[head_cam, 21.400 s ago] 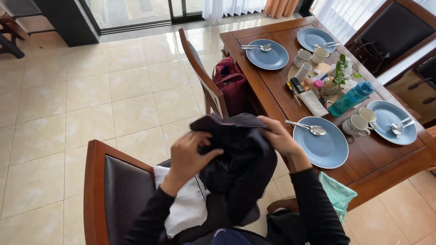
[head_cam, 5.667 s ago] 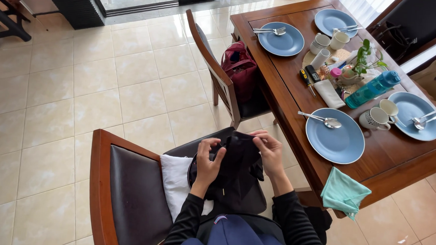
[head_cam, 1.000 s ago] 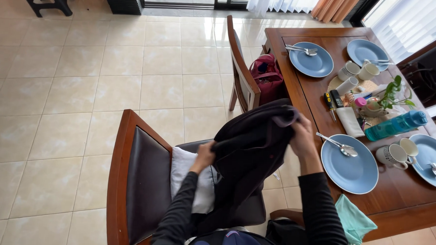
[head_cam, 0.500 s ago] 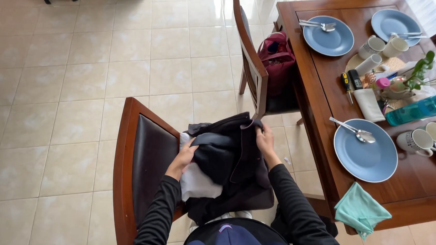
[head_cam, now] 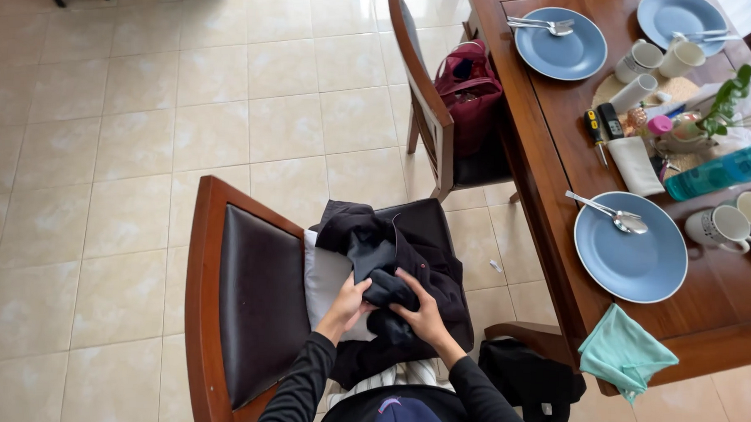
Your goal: The person folds a dark-colored jacket on a chair seat, smoothing and aligning the fabric. Then, they pick up a light green cloth and wipe the chair's seat and wooden armrests.
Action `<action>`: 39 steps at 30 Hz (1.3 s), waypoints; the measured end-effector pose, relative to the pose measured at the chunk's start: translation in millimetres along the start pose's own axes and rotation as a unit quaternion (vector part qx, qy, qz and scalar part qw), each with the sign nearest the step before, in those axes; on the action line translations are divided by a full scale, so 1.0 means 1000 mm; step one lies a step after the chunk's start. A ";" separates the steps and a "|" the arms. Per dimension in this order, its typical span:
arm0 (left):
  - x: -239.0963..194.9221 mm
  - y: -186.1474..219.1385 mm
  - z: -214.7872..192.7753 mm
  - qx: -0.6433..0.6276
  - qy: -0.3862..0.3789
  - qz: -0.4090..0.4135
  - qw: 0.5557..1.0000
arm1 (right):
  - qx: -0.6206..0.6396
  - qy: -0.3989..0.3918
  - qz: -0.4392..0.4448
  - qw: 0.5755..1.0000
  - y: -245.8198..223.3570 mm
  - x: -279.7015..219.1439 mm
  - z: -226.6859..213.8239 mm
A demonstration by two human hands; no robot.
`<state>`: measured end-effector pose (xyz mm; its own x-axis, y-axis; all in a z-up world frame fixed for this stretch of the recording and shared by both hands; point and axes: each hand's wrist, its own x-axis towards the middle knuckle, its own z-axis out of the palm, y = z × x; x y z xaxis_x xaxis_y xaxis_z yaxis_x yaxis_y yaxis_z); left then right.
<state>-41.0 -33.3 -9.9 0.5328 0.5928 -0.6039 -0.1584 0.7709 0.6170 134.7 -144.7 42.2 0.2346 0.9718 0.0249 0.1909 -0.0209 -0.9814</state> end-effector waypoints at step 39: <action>0.110 0.069 0.005 0.112 -0.051 -0.201 0.972 | 0.521 0.346 0.179 0.760 0.108 -0.027 -0.082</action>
<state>10.9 83.6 -31.4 0.5954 0.2202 -0.7727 0.2578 0.8585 0.4432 227.1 -192.7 -48.9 0.6073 0.5848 -0.5377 -0.7764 0.2932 -0.5579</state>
